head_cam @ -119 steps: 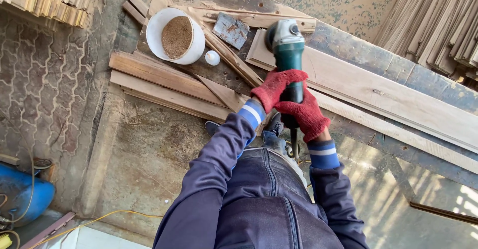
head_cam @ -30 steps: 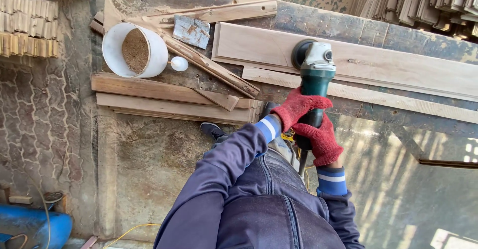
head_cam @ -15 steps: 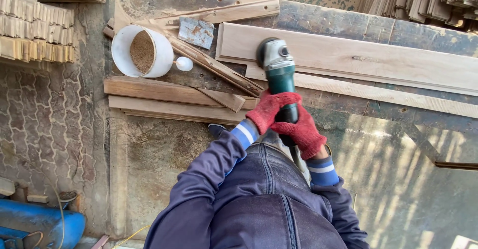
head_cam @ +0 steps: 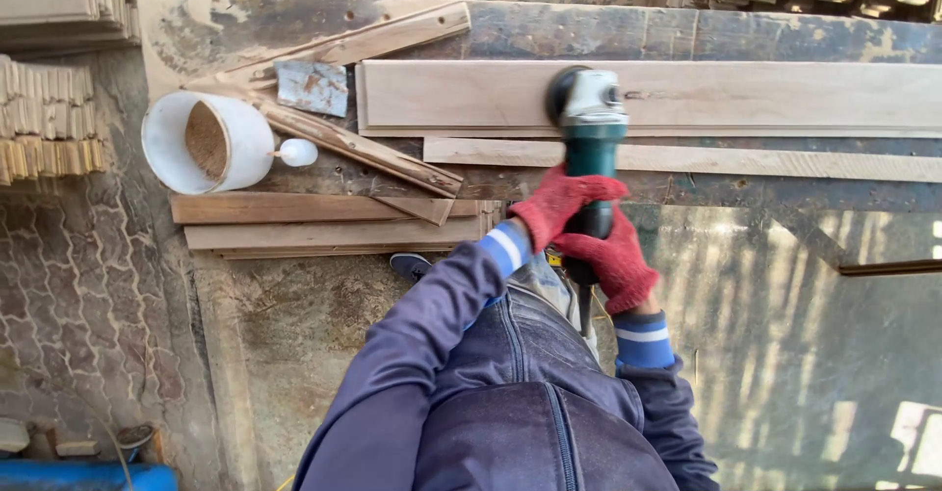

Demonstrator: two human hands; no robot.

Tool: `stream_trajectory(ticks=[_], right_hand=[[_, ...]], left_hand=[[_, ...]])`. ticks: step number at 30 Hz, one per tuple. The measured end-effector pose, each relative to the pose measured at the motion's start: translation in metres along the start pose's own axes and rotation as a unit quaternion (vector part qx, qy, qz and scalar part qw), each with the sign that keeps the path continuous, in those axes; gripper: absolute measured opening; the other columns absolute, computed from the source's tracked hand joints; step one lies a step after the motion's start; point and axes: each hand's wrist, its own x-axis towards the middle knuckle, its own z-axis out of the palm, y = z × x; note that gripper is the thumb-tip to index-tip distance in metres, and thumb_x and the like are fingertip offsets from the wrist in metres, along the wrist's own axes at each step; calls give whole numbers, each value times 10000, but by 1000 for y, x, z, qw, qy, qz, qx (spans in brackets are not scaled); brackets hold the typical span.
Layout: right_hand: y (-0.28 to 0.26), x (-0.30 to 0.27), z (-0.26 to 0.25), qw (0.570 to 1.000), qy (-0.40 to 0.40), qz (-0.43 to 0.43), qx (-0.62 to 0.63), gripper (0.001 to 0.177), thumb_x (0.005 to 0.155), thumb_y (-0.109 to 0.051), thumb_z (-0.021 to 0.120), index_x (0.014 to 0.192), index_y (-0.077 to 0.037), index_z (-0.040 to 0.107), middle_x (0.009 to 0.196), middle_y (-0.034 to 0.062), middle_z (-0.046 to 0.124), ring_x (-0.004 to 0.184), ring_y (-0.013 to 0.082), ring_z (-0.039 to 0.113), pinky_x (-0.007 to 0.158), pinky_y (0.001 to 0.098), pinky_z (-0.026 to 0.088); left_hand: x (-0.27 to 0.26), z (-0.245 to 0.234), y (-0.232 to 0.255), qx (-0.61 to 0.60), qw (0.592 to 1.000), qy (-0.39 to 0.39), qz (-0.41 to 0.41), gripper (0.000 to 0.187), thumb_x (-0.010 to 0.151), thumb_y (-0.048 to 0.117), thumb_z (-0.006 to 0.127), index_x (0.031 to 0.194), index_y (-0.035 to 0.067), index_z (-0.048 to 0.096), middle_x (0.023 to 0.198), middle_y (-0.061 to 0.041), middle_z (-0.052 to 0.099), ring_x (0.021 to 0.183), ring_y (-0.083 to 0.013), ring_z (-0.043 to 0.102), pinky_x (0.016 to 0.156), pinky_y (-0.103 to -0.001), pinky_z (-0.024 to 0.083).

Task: Sanding wooden planks on a workbench using a power angle grinder with a sanding disc.

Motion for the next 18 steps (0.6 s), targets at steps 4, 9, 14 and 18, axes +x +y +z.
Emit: stream_trajectory(ticks=[4,9,14,18], right_hand=[[-20,7,12,989,-74,11,-126,616,474,-237,1006,1010,-144,717,793,104,672,736,231,665,660,390,549],[-26,14,-28,987,-86,1,-135,621,454,-202,1010,961,-74,676,747,146,646,688,272,671,621,427,566],[-20,23,-80,995,-33,19,-90,501,526,-134,968,923,-93,664,686,148,648,566,282,698,484,424,594],[-22,13,-101,1000,10,16,-3,496,557,-50,939,938,-21,622,681,209,622,549,349,688,442,482,594]], left_hand=[[-13,-7,21,-65,996,62,20,527,589,38,968,1040,23,697,747,-184,724,671,-348,766,647,-503,637],[3,26,12,-70,995,71,25,547,604,61,962,1060,27,663,746,-179,719,687,-323,763,652,-490,644],[26,81,-15,-91,995,39,19,507,588,18,935,1026,33,679,718,-183,707,641,-343,750,589,-500,648],[42,108,-40,-52,998,-3,30,516,566,32,947,1003,23,673,683,-203,693,610,-358,735,557,-504,642]])
